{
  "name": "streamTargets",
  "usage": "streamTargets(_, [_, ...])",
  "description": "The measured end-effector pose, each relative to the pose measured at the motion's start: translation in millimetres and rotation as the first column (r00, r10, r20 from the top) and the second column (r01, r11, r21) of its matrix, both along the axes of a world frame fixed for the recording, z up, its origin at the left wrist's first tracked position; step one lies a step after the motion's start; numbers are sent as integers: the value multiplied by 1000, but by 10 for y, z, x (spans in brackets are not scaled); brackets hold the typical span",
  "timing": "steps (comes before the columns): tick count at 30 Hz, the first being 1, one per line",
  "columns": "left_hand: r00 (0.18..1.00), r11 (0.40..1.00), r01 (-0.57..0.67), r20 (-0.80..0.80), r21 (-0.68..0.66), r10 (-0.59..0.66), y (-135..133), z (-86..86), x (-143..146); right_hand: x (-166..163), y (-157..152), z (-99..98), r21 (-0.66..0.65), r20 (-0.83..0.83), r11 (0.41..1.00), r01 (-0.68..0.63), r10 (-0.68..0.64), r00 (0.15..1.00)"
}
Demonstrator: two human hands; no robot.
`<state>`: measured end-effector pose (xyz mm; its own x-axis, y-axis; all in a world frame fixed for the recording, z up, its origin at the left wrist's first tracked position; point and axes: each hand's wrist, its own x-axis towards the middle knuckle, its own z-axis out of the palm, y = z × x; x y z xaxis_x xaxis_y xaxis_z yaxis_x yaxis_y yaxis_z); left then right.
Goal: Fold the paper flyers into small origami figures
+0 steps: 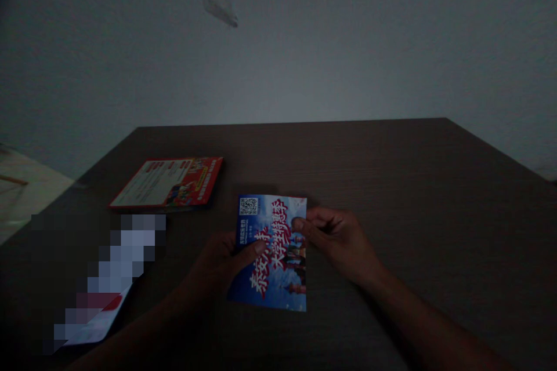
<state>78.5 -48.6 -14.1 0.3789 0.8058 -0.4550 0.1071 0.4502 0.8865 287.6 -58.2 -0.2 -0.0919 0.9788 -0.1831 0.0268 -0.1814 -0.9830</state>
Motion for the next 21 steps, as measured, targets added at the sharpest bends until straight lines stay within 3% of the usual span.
streamTargets(10, [995, 995, 90, 33, -40, -89, 4, 57, -7, 22, 3, 23, 25, 64, 994, 104, -106, 992])
streamTargets(18, [998, 996, 59, 37, -60, -57, -22, 38, 14, 40, 4, 27, 53, 76, 989, 135, -138, 987])
streamTargets(21, [999, 999, 0, 51, -48, 3, -24, 10, 15, 43, 2, 13, 16, 35, 997, 81, -82, 996])
